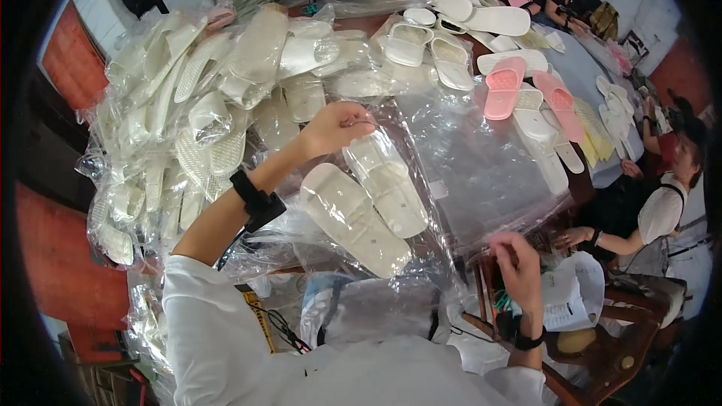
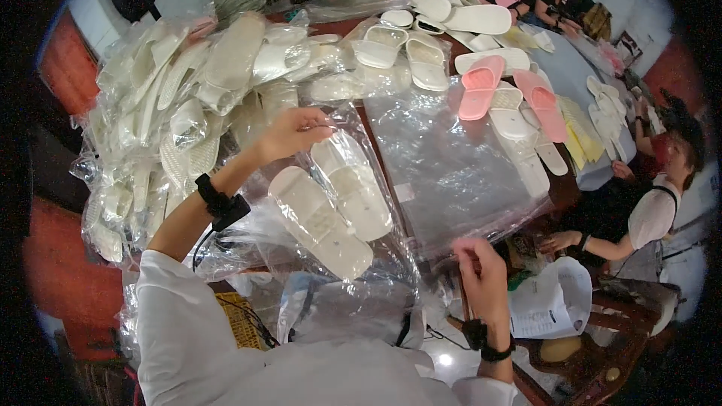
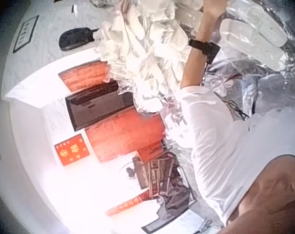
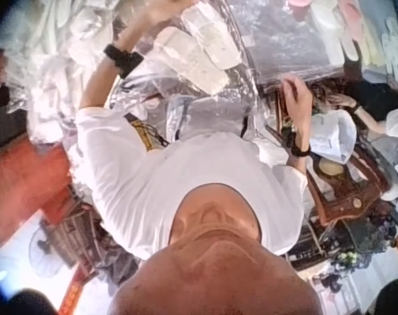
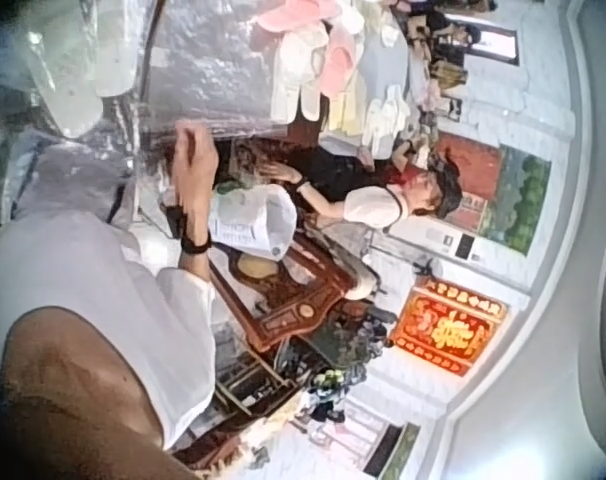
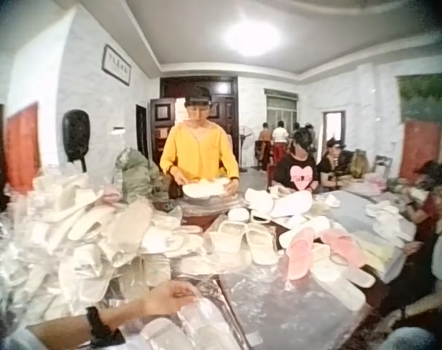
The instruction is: Pairing and placing various styles of sandals and slippers into plastic bags.
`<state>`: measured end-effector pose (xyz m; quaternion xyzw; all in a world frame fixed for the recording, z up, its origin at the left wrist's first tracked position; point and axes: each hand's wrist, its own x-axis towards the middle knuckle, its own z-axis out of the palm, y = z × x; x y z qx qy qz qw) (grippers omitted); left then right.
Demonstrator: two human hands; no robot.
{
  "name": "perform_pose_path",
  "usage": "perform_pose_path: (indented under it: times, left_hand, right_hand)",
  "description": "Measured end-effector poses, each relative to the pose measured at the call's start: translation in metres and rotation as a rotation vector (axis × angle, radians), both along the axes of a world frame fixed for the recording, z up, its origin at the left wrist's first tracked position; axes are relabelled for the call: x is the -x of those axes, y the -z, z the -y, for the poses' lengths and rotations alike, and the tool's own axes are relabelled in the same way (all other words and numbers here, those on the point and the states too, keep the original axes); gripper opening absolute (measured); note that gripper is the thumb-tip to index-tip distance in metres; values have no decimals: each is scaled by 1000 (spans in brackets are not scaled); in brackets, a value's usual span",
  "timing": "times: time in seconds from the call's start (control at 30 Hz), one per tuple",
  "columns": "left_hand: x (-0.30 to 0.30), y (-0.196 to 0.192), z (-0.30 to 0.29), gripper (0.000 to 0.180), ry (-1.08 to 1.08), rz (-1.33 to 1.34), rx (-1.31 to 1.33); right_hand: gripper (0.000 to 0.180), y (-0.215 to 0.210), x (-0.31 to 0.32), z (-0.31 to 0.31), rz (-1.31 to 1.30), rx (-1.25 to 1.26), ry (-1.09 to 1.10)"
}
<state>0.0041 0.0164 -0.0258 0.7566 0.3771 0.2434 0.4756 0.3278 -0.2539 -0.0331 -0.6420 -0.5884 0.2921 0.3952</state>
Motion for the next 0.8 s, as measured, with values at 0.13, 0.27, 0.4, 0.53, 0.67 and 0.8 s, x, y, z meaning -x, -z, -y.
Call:
perform_pose_path:
  times: [0.13,0.27,0.4,0.53,0.67,0.8]
  left_hand:
    - [-27,-14,25,25,52,-103,-152]
    - [-47,-5,37,24,126,-94,-242]
    - [-53,-23,48,33,171,-207,-221]
    - [-15,-18,34,50,43,-225,-743]
    - [37,-41,31,48,-59,-567,-476]
    - [52,-35,30,31,13,-361,-30]
  right_hand:
    - [16,4,19,-45,-176,16,7]
    - [24,25,47,-94,-232,-176,-49]
    - [22,39,51,-127,-336,-171,-93]
    - [14,40,45,-133,-538,-12,-54]
    - [15,49,17,-131,-502,18,-56]
    - [21,40,21,-138,-483,102,-6]
